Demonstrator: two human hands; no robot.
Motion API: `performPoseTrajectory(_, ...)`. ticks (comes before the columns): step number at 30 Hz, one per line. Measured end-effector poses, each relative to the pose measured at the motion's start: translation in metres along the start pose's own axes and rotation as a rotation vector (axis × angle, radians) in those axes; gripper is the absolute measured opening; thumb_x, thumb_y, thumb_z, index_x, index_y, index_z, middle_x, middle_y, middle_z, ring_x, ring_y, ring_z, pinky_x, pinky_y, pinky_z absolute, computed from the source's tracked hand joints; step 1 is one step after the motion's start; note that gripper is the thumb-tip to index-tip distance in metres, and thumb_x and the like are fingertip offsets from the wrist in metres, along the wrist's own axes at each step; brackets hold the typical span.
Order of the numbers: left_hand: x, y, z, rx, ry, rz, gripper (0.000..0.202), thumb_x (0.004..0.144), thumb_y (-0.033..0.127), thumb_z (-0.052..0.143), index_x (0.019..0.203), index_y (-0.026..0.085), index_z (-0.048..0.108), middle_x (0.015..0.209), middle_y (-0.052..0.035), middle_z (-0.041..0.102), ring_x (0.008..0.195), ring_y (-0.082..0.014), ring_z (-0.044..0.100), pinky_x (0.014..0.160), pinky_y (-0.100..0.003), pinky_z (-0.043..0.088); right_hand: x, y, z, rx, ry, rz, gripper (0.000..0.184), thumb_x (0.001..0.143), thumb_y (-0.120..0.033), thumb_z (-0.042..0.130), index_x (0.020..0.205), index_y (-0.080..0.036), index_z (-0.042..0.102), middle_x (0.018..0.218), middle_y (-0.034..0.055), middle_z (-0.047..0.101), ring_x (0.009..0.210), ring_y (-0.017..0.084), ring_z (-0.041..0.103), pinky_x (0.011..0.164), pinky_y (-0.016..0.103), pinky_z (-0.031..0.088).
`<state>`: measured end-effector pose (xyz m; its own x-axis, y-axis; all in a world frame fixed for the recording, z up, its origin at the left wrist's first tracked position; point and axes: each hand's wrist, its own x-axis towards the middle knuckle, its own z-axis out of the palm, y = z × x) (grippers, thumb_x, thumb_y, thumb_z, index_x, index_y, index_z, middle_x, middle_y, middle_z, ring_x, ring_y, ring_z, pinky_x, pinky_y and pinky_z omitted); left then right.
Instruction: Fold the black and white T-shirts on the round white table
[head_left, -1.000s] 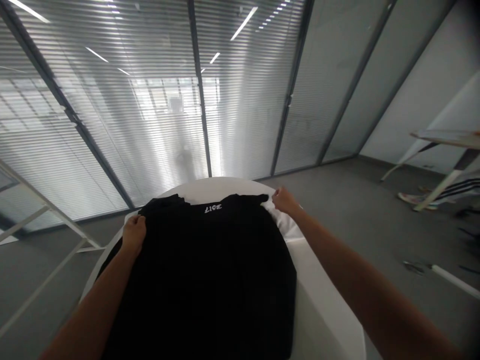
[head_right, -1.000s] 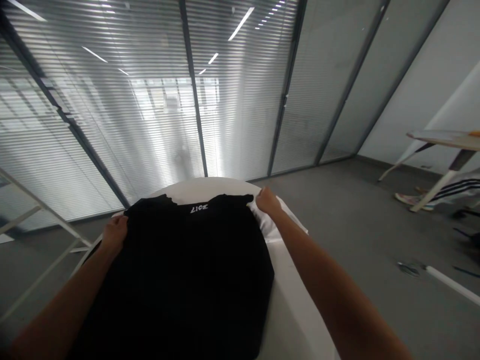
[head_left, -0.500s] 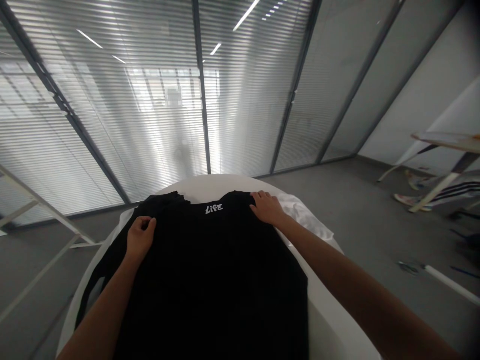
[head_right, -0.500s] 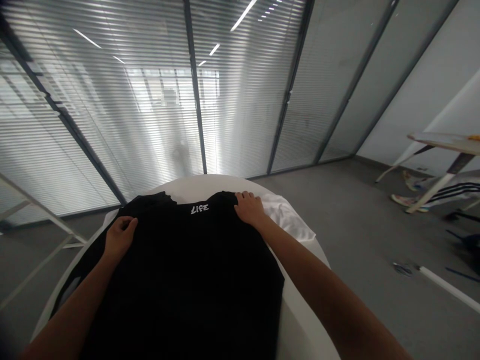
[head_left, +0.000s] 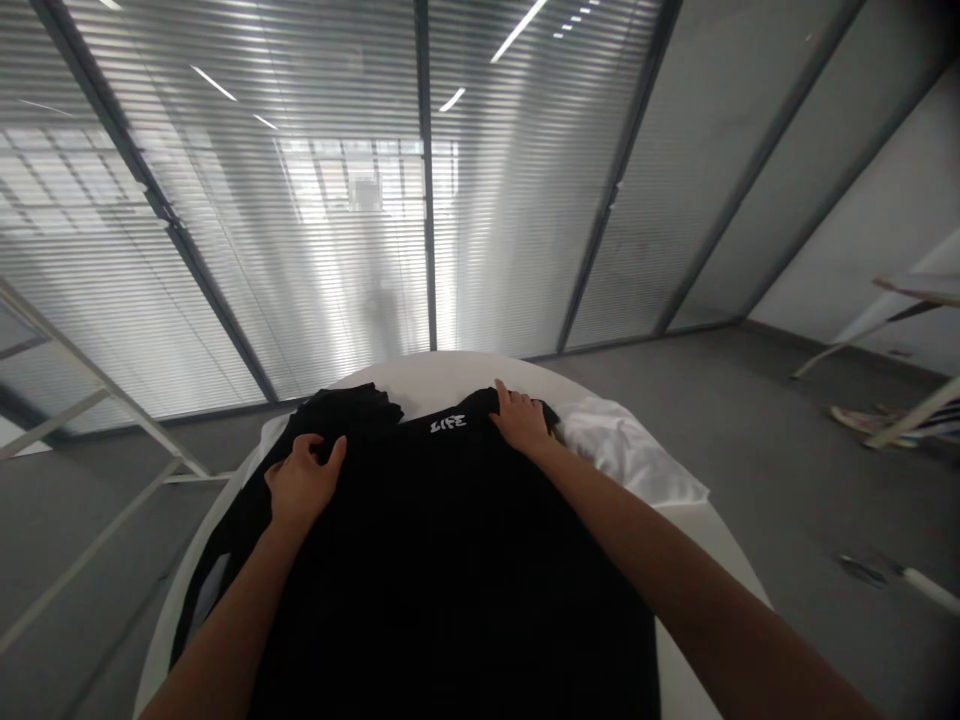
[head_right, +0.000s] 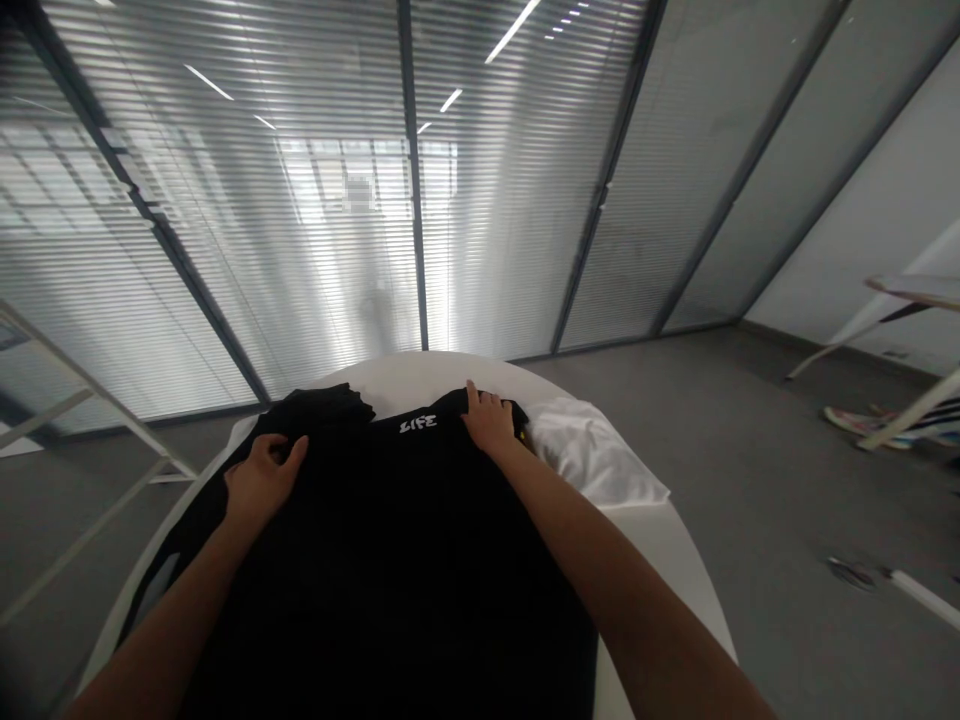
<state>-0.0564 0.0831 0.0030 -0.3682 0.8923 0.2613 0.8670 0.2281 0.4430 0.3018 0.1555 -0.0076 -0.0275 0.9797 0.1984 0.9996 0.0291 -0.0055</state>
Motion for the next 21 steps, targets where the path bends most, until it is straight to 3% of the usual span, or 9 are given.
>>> performPoseTrajectory(3, 0.004, -0.003, 0.002, 0.108, -0.092, -0.057, 0.069, 0.083, 0.065, 0.039, 0.125, 0.012, 0.054, 0.093, -0.0174, 0.071, 0.1, -0.038, 0.065, 0.099, -0.054, 0.032, 0.005, 0.004, -0.005, 0.022, -0.074, -0.044, 0.042, 0.094, -0.037, 0.048, 0.13, -0.018, 0.054, 0.12, 0.0164, 0.063, 0.114, 0.03, 0.054, 0.096, 0.047, 0.033)
performPoseTrajectory(6, 0.005, -0.011, 0.002, 0.157, -0.127, -0.011, 0.054, 0.089, 0.051, 0.036, 0.122, 0.015, 0.06, 0.094, -0.0167, 0.071, 0.101, -0.0361, 0.064, 0.099, -0.053, 0.033, 0.006, 0.017, -0.016, 0.052, -0.124, -0.092, 0.031, 0.094, -0.038, 0.047, 0.116, -0.024, 0.064, 0.116, 0.0103, 0.066, 0.11, 0.027, 0.057, 0.094, 0.045, 0.035)
performPoseTrajectory(9, 0.005, -0.017, 0.001, 0.084, 0.016, 0.028, 0.043, 0.088, 0.04, 0.038, 0.116, 0.018, 0.063, 0.1, -0.0156, 0.069, 0.104, -0.0346, 0.062, 0.094, -0.05, 0.039, 0.002, 0.038, -0.029, 0.071, -0.102, -0.069, 0.033, 0.095, -0.036, 0.043, 0.118, -0.025, 0.064, 0.118, 0.0096, 0.065, 0.109, 0.025, 0.058, 0.093, 0.042, 0.037)
performPoseTrajectory(11, 0.005, -0.02, -0.001, -0.069, 0.126, 0.055, 0.036, 0.085, 0.035, 0.041, 0.107, 0.017, 0.063, 0.104, -0.014, 0.066, 0.104, -0.0314, 0.06, 0.091, -0.045, 0.044, -0.002, 0.055, -0.037, 0.087, -0.071, -0.033, 0.032, 0.094, -0.034, 0.043, 0.113, -0.023, 0.067, 0.115, 0.0105, 0.065, 0.106, 0.025, 0.059, 0.091, 0.039, 0.039)
performPoseTrajectory(13, 0.005, -0.021, -0.004, -0.258, 0.165, 0.061, 0.027, 0.082, 0.029, 0.044, 0.099, 0.019, 0.062, 0.099, -0.0095, 0.065, 0.095, -0.0263, 0.062, 0.086, -0.038, 0.047, -0.005, 0.072, -0.045, 0.153, -0.01, -0.001, 0.03, 0.093, -0.032, 0.045, 0.108, -0.021, 0.069, 0.112, 0.0103, 0.067, 0.102, 0.024, 0.061, 0.09, 0.036, 0.041)
performPoseTrajectory(17, -0.001, -0.02, -0.015, -0.42, 0.203, 0.042, 0.017, 0.072, 0.021, 0.05, 0.088, 0.021, 0.054, 0.081, -0.0019, 0.06, 0.081, -0.0216, 0.059, 0.077, -0.034, 0.047, -0.008, 0.103, -0.056, 0.525, 0.16, 0.066, 0.024, 0.088, -0.031, 0.051, 0.099, -0.018, 0.069, 0.098, 0.0062, 0.07, 0.093, 0.021, 0.063, 0.086, 0.032, 0.044)
performPoseTrajectory(19, -0.005, -0.017, -0.021, -0.46, 0.22, 0.045, 0.016, 0.068, 0.02, 0.051, 0.084, 0.022, 0.051, 0.077, 0.0003, 0.056, 0.077, -0.0197, 0.056, 0.073, -0.032, 0.046, -0.009, 0.115, -0.061, 0.807, 0.226, 0.062, 0.021, 0.085, -0.034, 0.056, 0.094, -0.019, 0.068, 0.09, 0.0037, 0.069, 0.087, 0.019, 0.063, 0.082, 0.031, 0.046)
performPoseTrajectory(21, -0.006, -0.015, -0.027, -0.563, 0.165, 0.045, 0.016, 0.067, 0.024, 0.053, 0.082, 0.022, 0.048, 0.07, 0.0029, 0.051, 0.07, -0.0172, 0.053, 0.067, -0.029, 0.044, -0.012, 0.123, -0.065, 1.136, 0.278, 0.074, 0.022, 0.08, -0.039, 0.061, 0.09, -0.02, 0.066, 0.082, 0.001, 0.067, 0.079, 0.017, 0.062, 0.075, 0.029, 0.048)
